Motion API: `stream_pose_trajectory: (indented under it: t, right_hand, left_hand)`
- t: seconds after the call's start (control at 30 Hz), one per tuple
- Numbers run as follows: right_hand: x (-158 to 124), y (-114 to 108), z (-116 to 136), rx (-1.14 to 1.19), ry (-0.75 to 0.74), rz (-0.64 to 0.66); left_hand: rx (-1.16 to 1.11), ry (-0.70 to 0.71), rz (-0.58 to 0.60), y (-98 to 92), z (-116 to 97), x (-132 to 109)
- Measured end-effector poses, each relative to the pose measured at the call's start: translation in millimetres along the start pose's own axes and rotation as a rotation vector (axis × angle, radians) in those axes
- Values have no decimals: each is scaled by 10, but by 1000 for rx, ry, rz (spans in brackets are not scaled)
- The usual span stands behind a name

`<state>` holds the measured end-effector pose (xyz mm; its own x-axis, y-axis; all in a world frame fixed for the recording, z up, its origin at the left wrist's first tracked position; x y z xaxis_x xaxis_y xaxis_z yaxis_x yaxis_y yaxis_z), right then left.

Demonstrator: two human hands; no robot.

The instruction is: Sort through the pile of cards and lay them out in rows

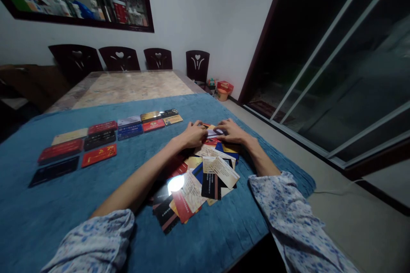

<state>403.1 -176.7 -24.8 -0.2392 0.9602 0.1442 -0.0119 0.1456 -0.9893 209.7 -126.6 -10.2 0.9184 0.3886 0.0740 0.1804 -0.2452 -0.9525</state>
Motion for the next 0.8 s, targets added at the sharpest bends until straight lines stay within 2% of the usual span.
stream_pose_trajectory:
  t: [0.4,0.8]
  right_hand:
    - [-6,-47,44,19,-46,-3]
    - [-13,-86,64,67,-71,-37]
  left_hand:
    - [-57,-66,-70,49,101,-15]
    - [-70,-60,-90,-13,107,-37]
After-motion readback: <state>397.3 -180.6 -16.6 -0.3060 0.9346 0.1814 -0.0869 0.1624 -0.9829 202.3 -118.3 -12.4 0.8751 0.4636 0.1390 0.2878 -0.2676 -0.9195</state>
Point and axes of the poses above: each hand's wrist, its own x-axis towards the middle knuckle, its own y-axis out of the palm, z = x × y, the point moved 3 cm from there along x, towards the middle knuckle, and after that the axes turned 12 degrees about -x, right-handed, at the moved point
